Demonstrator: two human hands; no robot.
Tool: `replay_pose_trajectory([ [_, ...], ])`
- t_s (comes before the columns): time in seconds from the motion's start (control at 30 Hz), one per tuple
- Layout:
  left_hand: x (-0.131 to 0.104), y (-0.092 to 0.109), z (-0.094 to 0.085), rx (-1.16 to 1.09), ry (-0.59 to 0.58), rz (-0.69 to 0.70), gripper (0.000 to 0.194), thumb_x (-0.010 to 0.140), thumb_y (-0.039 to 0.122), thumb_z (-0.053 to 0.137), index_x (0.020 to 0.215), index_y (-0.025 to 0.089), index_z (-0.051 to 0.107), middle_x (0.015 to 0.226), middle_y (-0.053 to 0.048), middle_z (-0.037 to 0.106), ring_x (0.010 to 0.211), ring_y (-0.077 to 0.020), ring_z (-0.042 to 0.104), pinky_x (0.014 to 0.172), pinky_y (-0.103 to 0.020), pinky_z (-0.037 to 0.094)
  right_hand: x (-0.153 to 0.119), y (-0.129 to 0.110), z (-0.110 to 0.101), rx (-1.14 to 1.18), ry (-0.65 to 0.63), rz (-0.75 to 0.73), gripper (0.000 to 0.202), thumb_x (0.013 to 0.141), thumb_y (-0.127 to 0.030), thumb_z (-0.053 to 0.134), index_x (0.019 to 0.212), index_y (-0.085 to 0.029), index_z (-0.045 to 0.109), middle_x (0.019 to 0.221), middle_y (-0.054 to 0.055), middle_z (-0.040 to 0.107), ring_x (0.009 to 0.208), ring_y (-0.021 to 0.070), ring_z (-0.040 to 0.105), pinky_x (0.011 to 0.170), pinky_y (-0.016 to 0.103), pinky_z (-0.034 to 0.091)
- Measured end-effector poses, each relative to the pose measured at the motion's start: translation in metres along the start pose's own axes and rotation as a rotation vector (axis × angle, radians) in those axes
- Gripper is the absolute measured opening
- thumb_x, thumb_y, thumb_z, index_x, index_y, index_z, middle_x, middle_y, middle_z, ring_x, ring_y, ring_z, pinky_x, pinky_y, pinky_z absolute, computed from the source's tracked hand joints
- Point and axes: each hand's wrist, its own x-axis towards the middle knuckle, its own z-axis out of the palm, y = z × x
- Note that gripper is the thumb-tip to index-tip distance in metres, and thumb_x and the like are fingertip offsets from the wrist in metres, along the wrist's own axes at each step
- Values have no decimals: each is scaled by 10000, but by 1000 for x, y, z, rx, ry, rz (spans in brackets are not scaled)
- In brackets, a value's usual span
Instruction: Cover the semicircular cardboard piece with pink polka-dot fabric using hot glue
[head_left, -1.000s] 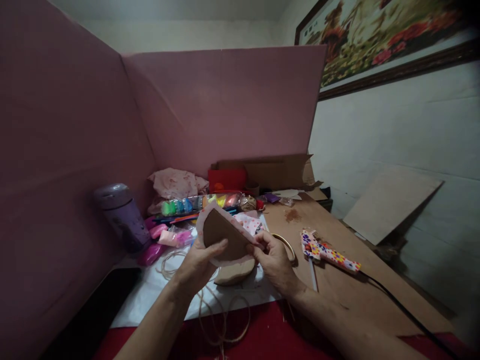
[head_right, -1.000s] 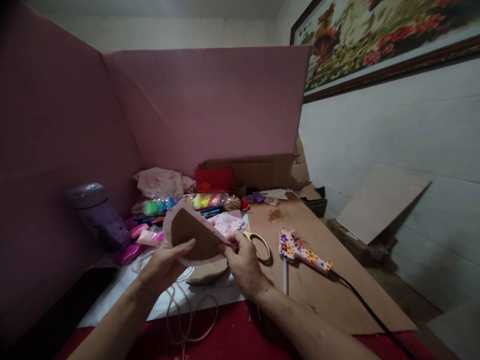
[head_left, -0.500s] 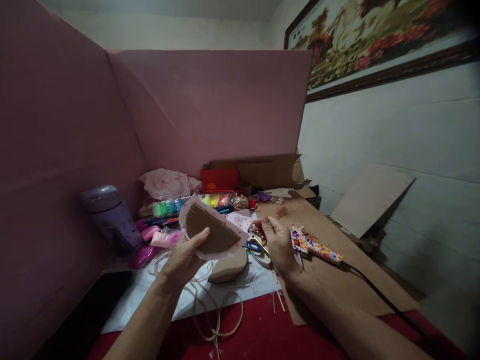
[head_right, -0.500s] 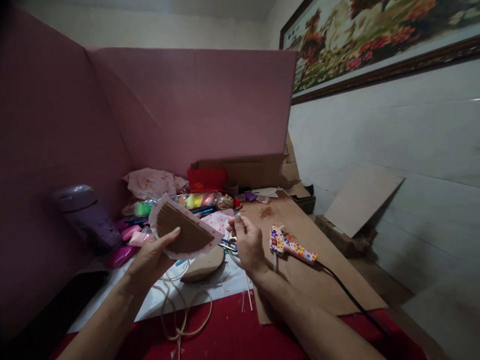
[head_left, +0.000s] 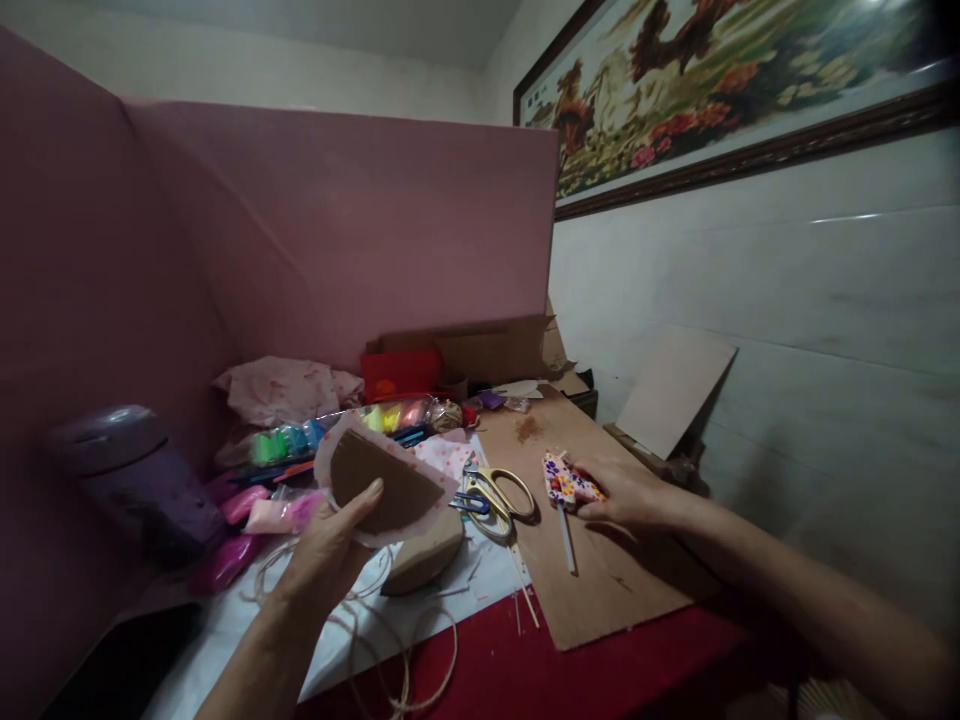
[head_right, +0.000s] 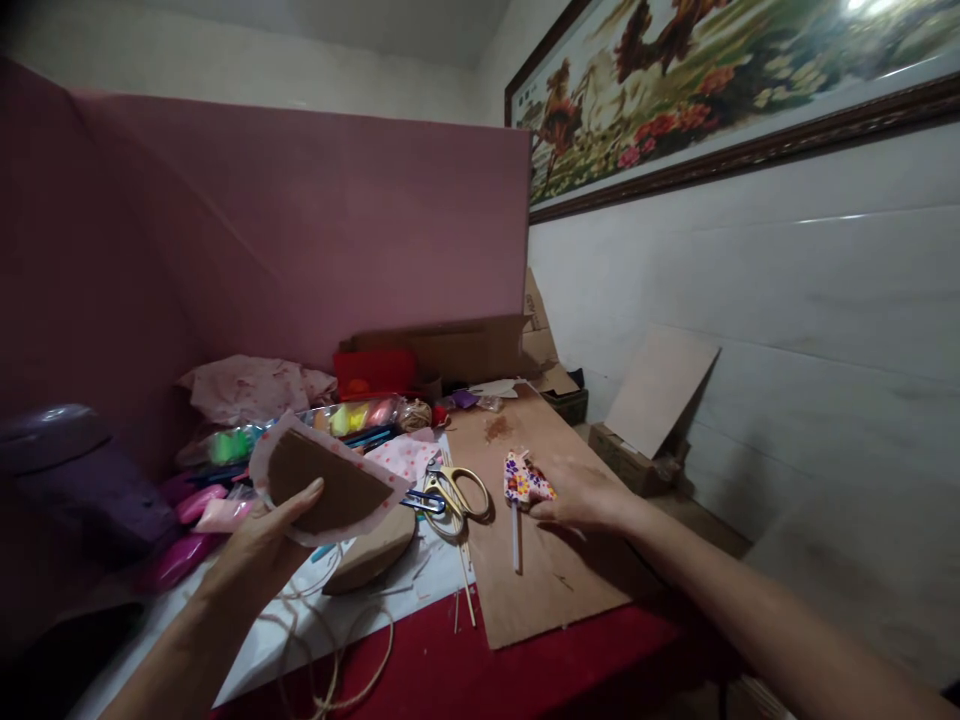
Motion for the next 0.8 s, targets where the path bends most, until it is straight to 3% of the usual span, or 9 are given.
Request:
replay_pose_trajectory([
  [0.13, 0, -1, 0, -4, 4, 1, 524, 662, 102, 690, 1161, 210, 573, 932, -54, 719, 823, -195, 668, 694, -252, 553, -16, 0, 13, 0, -52, -70, 368, 770, -188, 460, 1124, -151, 556, 1049, 140, 608, 943, 252, 560, 795, 335, 397],
  [0.27, -1, -2, 1, 8, -26, 12, 505, 694, 107, 669, 1174, 215, 558, 950, -46, 714, 858, -183, 657, 732, -264, 543, -20, -3, 17, 104, 130, -38, 400, 721, -132, 457, 1110, -135, 553, 1002, 143, 602, 883, 248, 561, 749, 339, 408],
  [0.33, -2, -4, 2, 16, -37, 12, 514, 695, 101, 667, 1184, 210, 549, 954, -46, 713, 861, -180, 655, 753, -265, 535, -20, -5, 13, 244, 242, 3, 307, 742, -170, 467, 1020, -154, 595, 920, 117, 617, 812, 234, 566, 705, 334, 415],
  [0.4, -3, -6, 3, 24, -48, 1, 528, 694, 99, 669, 1194, 204, 540, 953, -50, 712, 863, -186, 655, 767, -270, 529, -21, -9, 5, 461, 247, 46, 182, 759, -236, 500, 873, -172, 626, 781, 72, 615, 688, 204, 555, 608, 306, 415],
  [0.47, -4, -9, 3, 30, -87, -26, 525, 704, 113, 664, 1204, 197, 531, 960, -59, 709, 880, -201, 652, 779, -283, 525, -24, -18, -5, 736, 147, 126, 144, 754, -293, 543, 772, -171, 618, 611, 16, 551, 529, 153, 487, 468, 262, 363],
  [0.57, -5, -13, 2, 34, -151, -62, 506, 726, 137, 649, 1213, 178, 522, 980, -80, 700, 911, -216, 642, 791, -295, 519, -30, -32, -18, 1103, -51, 278, 191, 730, -309, 598, 847, -158, 596, 510, -49, 430, 418, 83, 349, 368, 204, 246],
  [0.7, -5, -13, 4, 29, -156, -63, 529, 722, 124, 649, 1226, 190, 507, 982, -75, 695, 905, -211, 639, 788, -297, 516, -31, -42, -23, 1339, -259, 283, 179, 748, -274, 592, 869, -146, 560, 534, -56, 403, 432, 54, 304, 353, 161, 196],
  [0.8, -5, -13, 5, 35, -139, -77, 546, 720, 121, 649, 1238, 190, 490, 970, -75, 696, 899, -210, 639, 797, -303, 510, -25, -42, -19, 1467, -311, 283, 195, 705, -217, 636, 861, -141, 547, 548, -70, 369, 433, 36, 277, 344, 134, 174],
])
